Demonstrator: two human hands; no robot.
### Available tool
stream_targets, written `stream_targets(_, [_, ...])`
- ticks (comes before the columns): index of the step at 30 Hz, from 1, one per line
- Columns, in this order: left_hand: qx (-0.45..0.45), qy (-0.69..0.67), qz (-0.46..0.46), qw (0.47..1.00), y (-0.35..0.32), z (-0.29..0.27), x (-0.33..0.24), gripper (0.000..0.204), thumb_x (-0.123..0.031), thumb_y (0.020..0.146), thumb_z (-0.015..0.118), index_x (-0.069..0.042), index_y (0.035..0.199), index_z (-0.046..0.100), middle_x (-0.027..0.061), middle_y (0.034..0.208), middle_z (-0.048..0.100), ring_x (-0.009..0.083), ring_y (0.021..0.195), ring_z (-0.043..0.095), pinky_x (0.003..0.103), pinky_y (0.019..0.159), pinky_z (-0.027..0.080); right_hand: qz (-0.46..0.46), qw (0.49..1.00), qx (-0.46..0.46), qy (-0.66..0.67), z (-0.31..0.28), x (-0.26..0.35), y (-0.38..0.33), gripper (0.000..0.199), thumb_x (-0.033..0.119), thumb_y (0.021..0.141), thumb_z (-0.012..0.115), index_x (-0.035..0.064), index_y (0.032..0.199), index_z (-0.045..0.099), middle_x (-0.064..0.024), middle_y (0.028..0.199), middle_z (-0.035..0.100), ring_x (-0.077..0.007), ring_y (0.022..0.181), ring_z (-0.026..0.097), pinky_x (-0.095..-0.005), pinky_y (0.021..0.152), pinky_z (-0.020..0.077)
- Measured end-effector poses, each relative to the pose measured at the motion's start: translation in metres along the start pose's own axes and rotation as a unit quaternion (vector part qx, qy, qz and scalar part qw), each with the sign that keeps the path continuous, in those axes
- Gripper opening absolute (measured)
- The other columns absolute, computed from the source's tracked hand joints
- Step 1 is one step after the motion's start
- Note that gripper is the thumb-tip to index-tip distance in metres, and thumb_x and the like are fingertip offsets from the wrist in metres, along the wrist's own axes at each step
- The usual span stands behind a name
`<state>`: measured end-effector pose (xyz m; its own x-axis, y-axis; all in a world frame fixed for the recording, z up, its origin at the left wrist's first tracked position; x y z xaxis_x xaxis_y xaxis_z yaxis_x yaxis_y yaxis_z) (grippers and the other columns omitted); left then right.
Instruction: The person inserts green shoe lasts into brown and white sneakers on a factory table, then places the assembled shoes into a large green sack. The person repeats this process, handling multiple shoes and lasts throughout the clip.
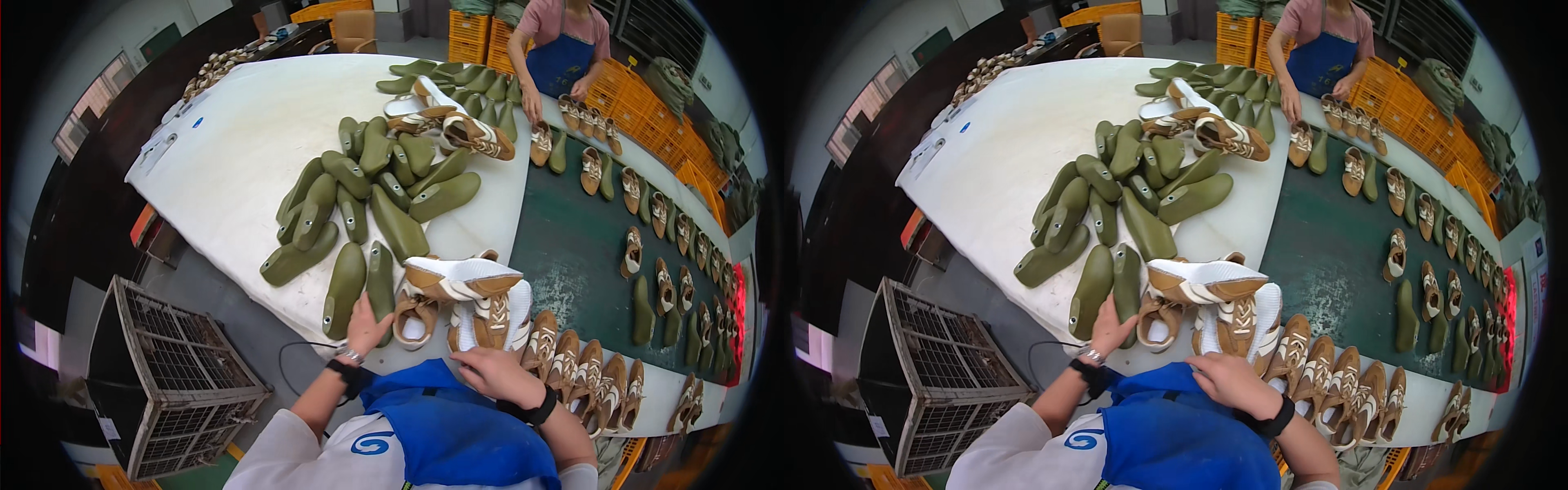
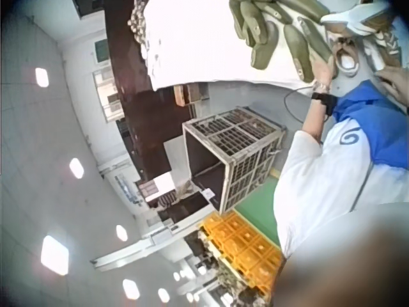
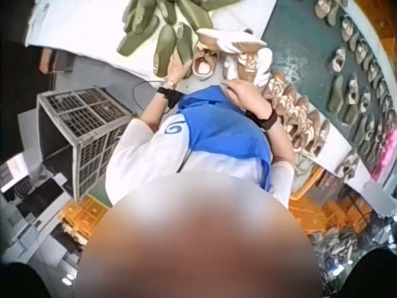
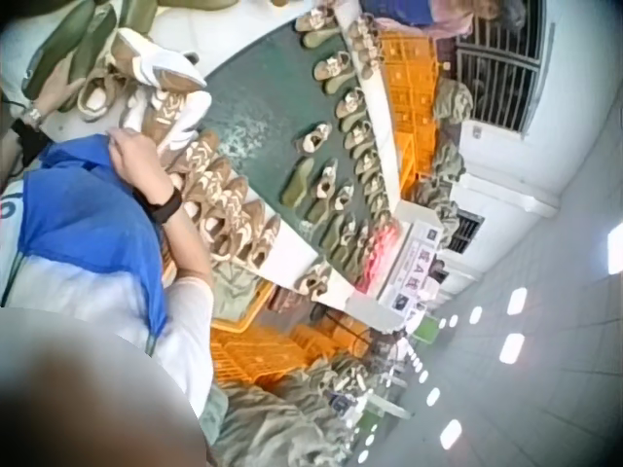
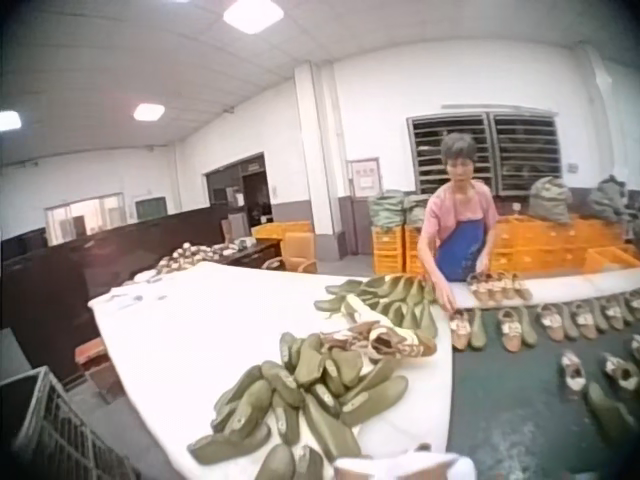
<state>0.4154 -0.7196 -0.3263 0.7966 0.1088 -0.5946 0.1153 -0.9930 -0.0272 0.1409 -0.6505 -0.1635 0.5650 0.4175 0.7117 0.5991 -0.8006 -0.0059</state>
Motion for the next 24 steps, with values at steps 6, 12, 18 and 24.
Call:
stream_targets(6, [-0.060,-0.039,-0.104,0.992,0.031,0.011,-0.017,0.086,-0.033,0.064,0.076,-0.005,0.134,0.036,0.0235,0.115,0.055,0.0408,0.101,0.056,0.048,0.087,0.046,-0.062,0.997,0.038,-0.005,0.039,0.023,0.037,0.030,0.016,0.084,0.058,0.0057,0.113,0.059,-0.0165,0.099,0.065,-0.0344,0.087,0.063,-0.0406,0.075,0.0517])
stream_targets(12, [0.255,-0.458,-0.115,0.844,-0.023,-0.103,-0.019,0.071,-0.018,0.077,0.068,0.000,0.137,0.035,0.0061,0.118,0.054,0.0127,0.101,0.054,0.026,0.084,0.047,-0.011,0.984,-0.177,0.037,0.013,0.030,0.054,0.053,0.017,0.081,0.068,0.0056,0.129,0.049,-0.0135,0.112,0.060,-0.0255,0.097,0.061,-0.0374,0.079,0.0506])
stream_targets(18, [0.461,-0.378,0.057,0.801,-0.098,-0.158,-0.071,0.089,-0.012,0.072,0.079,-0.002,0.143,0.026,0.0082,0.137,0.042,0.0158,0.121,0.043,0.031,0.101,0.037,0.104,0.782,0.081,0.609,0.027,0.019,0.051,0.052,0.025,0.086,0.068,0.0028,0.129,0.049,-0.0044,0.117,0.058,-0.0111,0.102,0.056,-0.0264,0.084,0.0495])
stream_targets(24, [0.248,-0.322,0.021,0.914,-0.023,-0.157,-0.026,0.059,-0.009,0.079,0.068,0.002,0.132,0.046,0.0144,0.121,0.055,0.0207,0.110,0.054,0.034,0.094,0.044,0.159,0.716,-0.103,0.672,0.002,0.013,-0.027,0.044,0.019,0.088,0.065,0.0002,0.125,0.052,-0.0052,0.115,0.060,-0.0112,0.102,0.058,-0.0250,0.086,0.0485])
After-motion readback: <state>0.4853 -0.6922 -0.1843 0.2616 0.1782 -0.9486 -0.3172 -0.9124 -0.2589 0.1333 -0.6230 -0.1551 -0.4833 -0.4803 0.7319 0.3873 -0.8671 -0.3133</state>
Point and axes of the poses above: each hand's wrist, its own y-axis towards the middle knuckle, its own z-axis out of the palm, x = y × z, the point moved 2 cm from there along y, towards the middle knuckle
